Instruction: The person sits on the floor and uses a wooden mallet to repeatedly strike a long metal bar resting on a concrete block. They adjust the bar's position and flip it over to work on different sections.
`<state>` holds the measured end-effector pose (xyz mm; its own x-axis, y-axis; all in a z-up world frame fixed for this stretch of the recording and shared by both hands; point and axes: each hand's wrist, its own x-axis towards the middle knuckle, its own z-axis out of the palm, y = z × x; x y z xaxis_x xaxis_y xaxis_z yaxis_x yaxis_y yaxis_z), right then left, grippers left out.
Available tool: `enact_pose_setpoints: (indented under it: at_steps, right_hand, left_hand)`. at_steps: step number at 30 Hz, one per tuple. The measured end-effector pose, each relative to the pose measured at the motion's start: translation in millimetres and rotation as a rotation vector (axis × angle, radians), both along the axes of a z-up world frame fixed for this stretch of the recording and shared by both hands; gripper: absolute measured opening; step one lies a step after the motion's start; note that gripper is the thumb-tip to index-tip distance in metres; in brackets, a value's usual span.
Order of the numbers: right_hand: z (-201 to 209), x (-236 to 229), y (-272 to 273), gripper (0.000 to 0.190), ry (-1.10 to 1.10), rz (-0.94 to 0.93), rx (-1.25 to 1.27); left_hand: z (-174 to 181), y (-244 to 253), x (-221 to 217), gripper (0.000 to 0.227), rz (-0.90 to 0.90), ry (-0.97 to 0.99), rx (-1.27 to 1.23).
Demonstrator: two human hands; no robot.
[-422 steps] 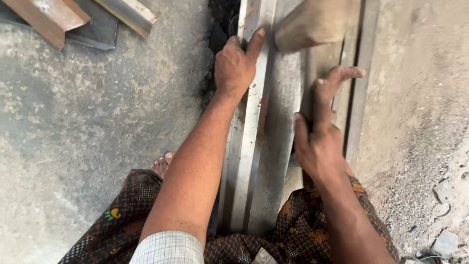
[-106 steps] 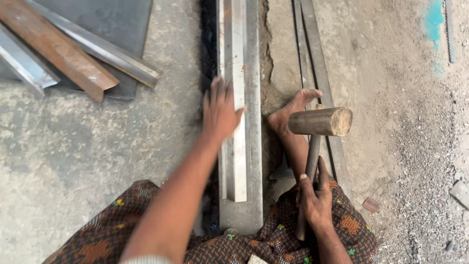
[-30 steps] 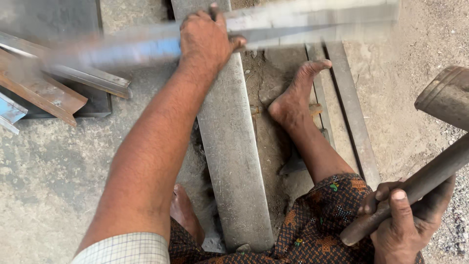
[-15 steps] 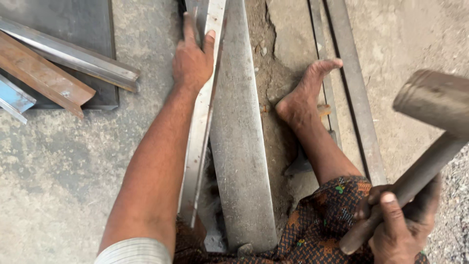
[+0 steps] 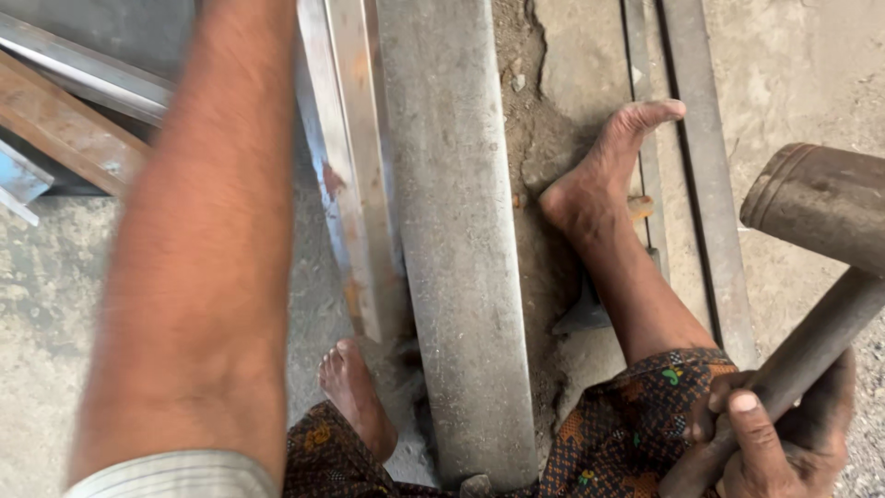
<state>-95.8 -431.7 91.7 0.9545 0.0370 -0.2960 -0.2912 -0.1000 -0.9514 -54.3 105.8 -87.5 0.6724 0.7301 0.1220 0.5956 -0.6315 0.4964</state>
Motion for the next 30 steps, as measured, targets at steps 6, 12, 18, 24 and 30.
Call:
enact_pose_setpoints:
  at_steps: [6, 12, 18, 24, 30]
  right_hand:
    - [-19, 2, -24, 0.086, -0.029, 0.176, -0.085]
    - [-32, -8, -27, 0.089, 0.053, 0.177, -0.339]
    - [-24, -11, -6, 0.085, -0.043, 0.330, -0.264]
    - [-6, 2, 36, 0.072, -0.316, 0.692, -0.642]
    - [18, 23, 151, 0.072, -0.240, 0.813, -0.768]
  left_hand:
    - [28, 8, -4, 0.066, 0.022, -0.174, 0.049]
    - [12, -55, -27, 0.065, 0.148, -0.406, -0.119]
    - [21, -75, -60, 0.045, 0.244, -0.284, -0.648]
    - [36, -88, -60, 0.049, 0.283, -0.151, -0.589]
    - [73, -92, -47, 0.059, 0.337, 0.101, -0.618]
